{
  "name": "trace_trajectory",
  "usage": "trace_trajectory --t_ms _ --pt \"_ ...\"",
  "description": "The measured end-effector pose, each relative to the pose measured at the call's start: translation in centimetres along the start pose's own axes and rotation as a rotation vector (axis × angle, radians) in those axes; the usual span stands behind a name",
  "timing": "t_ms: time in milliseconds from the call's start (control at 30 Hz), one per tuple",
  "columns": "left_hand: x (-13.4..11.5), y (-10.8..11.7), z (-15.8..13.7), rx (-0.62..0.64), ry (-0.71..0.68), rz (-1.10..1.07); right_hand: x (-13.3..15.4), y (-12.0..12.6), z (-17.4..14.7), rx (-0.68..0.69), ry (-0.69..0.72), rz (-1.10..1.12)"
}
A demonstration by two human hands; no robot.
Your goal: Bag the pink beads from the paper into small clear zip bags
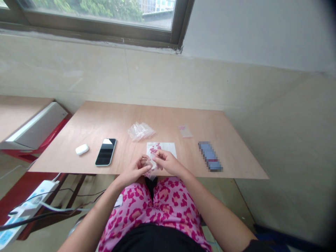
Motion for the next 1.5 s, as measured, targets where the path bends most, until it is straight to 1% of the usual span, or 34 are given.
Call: trace_trajectory --t_ms 67,133,200,267,333,400,467,533,600,667,733,800,833,867,900,933,1000,1067,1133,1233,1367,1500 --pt "0.2 0.2 0.3 -0.024 0.004 -0.011 -0.1 0.7 0.4 -0.08 0.023 0.056" --pt "0.3 0.7 0.5 -0.124 -0.012 -0.018 -0.1 1.1 0.6 -0.119 0.034 0.1" --pt "0.2 1.3 0.7 -0.24 -0.033 -0.044 -0.1 1.1 0.6 -0.104 0.013 0.135" --pt "0.2 1.6 0.8 -0.304 -0.039 -0.058 -0.1 0.7 0.5 -0.035 -0.049 0.153" --pt "0.6 1.6 0.9 -0.305 -0.033 -0.038 0.0 0.2 0.2 0.048 -0.108 0.132" --pt "1.2 1.3 1.0 -0.278 -0.027 -0.005 0.1 0.0 -0.1 0.074 -0.127 0.074" --pt "1.8 1.1 1.2 -0.266 -0.02 0.019 0.1 0.3 -0.2 0.047 -0.125 0.045" --pt "2.3 1.0 1.3 -0.27 -0.023 0.049 -0.1 1.1 -0.1 0.004 -0.135 0.104" --pt "2.6 1.2 1.3 -0.298 -0.041 0.106 -0.2 2.8 0.3 -0.073 -0.14 0.222" --pt "2.7 1.4 1.3 -0.338 -0.061 0.164 0.2 5.5 0.9 -0.213 -0.11 0.331" --pt "3.0 1.5 1.2 -0.35 -0.058 0.197 1.1 8.9 1.9 -0.338 -0.051 0.386" --pt "3.2 1.5 1.2 -0.326 -0.038 0.208 2.4 12.8 3.0 -0.468 0.057 0.425" --pt "3.3 1.4 1.2 -0.313 -0.028 0.213 2.9 14.6 3.5 -0.557 0.108 0.421" --pt "3.4 1.3 1.1 -0.305 -0.02 0.217 3.3 16.4 4.0 -0.64 0.121 0.382" --pt "3.4 1.2 1.1 -0.3 -0.015 0.22 3.4 17.9 4.3 -0.753 0.085 0.303" --pt "3.3 1.1 1.1 -0.299 -0.013 0.22 3.2 19.1 4.6 -0.864 -0.004 0.201" --pt "3.2 1.0 1.1 -0.299 -0.013 0.214 2.2 20.6 5.1 -0.923 -0.101 0.132" --pt "3.0 0.9 1.1 -0.294 -0.021 0.205 0.9 21.3 5.2 -0.964 -0.178 0.073" --pt "2.9 0.9 1.2 -0.287 -0.028 0.203 -0.3 21.6 5.1 -0.992 -0.225 0.012" --pt "3.0 1.0 1.2 -0.283 -0.03 0.221 -1.2 21.7 4.7 -0.998 -0.247 -0.084" --pt "2.7 1.0 1.1 -0.283 -0.048 0.272 -0.8 21.7 3.7 -0.969 -0.235 -0.226" --pt "1.9 1.1 0.8 -0.345 -0.033 0.402 -0.3 21.1 1.7 -0.941 -0.206 -0.352"
Point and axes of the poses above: each hand's wrist, its own z-axis towards the middle knuckle, its own y-axis out of the back of the hand, x = y × z, the point moved 2 cm from there along z, towards the middle knuckle, and after that the axes turned 7 degrees about z, right-handed, at the moved point
